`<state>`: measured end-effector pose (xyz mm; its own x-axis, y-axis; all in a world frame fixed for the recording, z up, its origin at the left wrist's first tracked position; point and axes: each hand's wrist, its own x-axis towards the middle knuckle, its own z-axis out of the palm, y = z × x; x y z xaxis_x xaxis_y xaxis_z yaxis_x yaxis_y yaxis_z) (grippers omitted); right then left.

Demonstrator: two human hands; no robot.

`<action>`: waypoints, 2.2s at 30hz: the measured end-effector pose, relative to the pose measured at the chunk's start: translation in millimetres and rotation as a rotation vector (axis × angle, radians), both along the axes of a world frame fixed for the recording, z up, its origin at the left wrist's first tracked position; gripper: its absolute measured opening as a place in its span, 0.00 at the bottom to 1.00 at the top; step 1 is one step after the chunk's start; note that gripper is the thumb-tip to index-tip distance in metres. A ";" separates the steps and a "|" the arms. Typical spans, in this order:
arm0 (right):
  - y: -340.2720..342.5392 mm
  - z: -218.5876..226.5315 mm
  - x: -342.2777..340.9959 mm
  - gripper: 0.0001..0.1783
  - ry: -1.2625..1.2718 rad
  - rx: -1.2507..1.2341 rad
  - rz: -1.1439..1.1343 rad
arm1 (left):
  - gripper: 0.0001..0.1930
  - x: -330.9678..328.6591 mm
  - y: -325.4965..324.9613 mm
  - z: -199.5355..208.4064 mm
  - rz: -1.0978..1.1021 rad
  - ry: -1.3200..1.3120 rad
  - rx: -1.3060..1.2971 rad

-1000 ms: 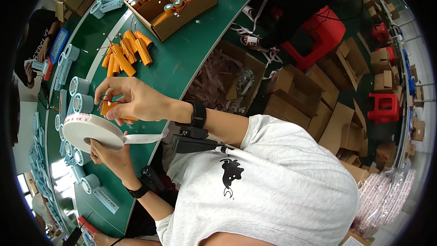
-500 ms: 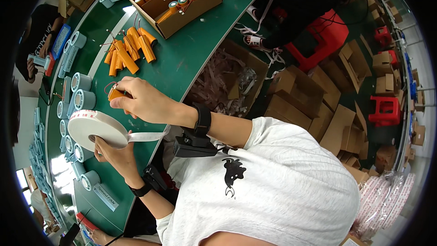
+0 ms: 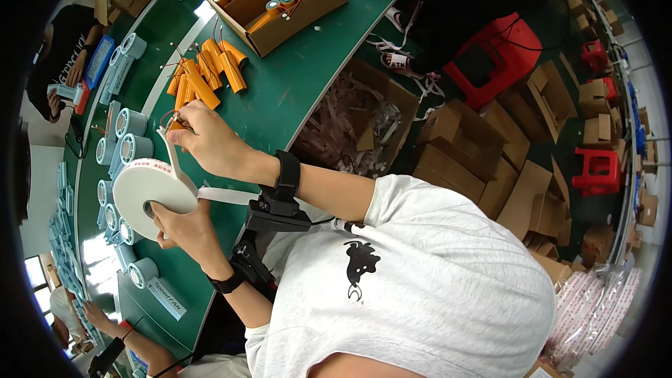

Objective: Assembling plastic components by applying adhesive tape and fitting parts together.

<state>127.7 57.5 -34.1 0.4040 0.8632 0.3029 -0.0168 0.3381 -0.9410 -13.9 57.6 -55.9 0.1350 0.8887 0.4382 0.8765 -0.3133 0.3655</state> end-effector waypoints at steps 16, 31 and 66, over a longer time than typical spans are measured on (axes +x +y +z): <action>109.9 36.9 -26.1 0.09 0.357 0.271 0.096 | 0.41 -104.1 -27.8 -20.3 -0.075 0.144 -0.202; 73.0 23.4 25.6 0.16 -0.536 0.538 0.377 | 0.18 -54.0 114.4 76.7 -0.550 0.233 0.128; -63.7 29.9 59.2 0.12 -0.257 -0.010 0.285 | 0.13 16.8 60.6 29.2 -1.150 0.205 0.223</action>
